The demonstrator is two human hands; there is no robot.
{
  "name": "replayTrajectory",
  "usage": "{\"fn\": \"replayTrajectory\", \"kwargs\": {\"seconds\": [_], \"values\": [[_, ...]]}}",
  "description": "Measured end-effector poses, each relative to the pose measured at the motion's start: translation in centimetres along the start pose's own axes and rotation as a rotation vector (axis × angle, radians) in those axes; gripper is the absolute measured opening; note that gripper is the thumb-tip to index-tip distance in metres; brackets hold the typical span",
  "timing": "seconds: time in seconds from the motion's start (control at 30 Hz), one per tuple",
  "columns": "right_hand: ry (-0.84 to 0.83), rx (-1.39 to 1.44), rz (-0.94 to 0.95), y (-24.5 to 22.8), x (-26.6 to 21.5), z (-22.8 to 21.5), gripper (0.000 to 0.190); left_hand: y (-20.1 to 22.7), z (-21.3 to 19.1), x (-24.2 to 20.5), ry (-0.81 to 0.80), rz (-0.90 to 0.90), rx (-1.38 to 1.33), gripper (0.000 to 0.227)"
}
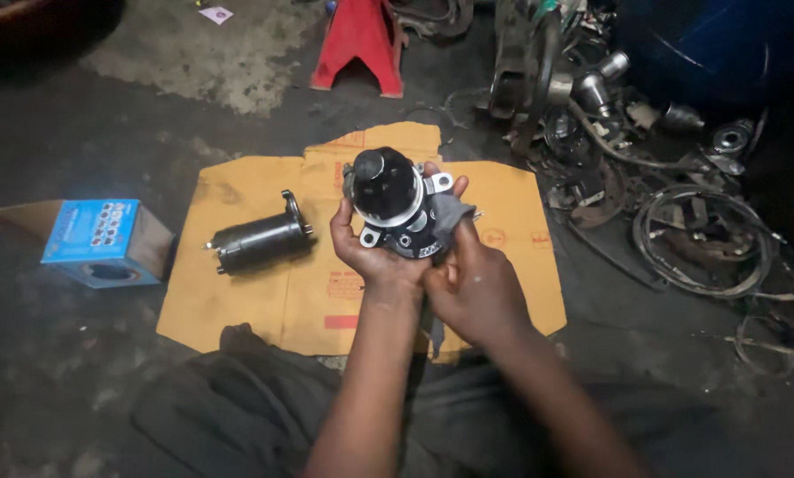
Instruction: The person wipes a starter motor with a cloth, rotating the component to clean both the exterior housing and the gear section.
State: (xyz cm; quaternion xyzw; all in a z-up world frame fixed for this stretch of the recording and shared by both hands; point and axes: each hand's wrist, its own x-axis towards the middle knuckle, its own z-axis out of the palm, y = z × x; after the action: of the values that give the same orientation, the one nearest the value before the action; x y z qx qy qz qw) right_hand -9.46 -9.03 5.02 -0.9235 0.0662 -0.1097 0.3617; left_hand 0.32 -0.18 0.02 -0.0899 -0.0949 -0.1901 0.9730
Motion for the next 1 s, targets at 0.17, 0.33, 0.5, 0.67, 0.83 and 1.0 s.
{"fn": "replayTrajectory", "kwargs": {"seconds": [0.17, 0.33, 0.5, 0.67, 0.83, 1.0], "values": [[0.06, -0.283, -0.083, 0.0, 0.1, 0.6, 0.037, 0.4, 0.5, 0.0, 0.06, 0.026, 0.048, 0.073], [0.058, -0.091, -0.142, 0.8, 0.7, 0.1, 0.037, 0.2, -0.3, -0.1, 0.004, 0.006, 0.068, 0.076], [-0.18, 0.845, 0.044, 5.1, 3.0, -1.0, 0.023, -0.8, 0.1, -0.6, 0.073, -0.017, -0.038, 0.071], [-0.179, 1.357, 0.125, 6.9, 3.1, -3.3, 0.015, -0.6, 0.8, 0.1, -0.016, -0.029, -0.022, 0.07], [-0.026, 0.639, 0.066, 2.7, 2.7, -0.9, 0.017, -0.3, 0.0, 0.1, 0.111, 0.063, 0.135, 0.053], [0.086, 0.139, -0.091, 1.9, 1.9, 0.0, 0.016, -0.1, -0.6, 0.1, 0.113, 0.224, 0.185, 0.048]]}}
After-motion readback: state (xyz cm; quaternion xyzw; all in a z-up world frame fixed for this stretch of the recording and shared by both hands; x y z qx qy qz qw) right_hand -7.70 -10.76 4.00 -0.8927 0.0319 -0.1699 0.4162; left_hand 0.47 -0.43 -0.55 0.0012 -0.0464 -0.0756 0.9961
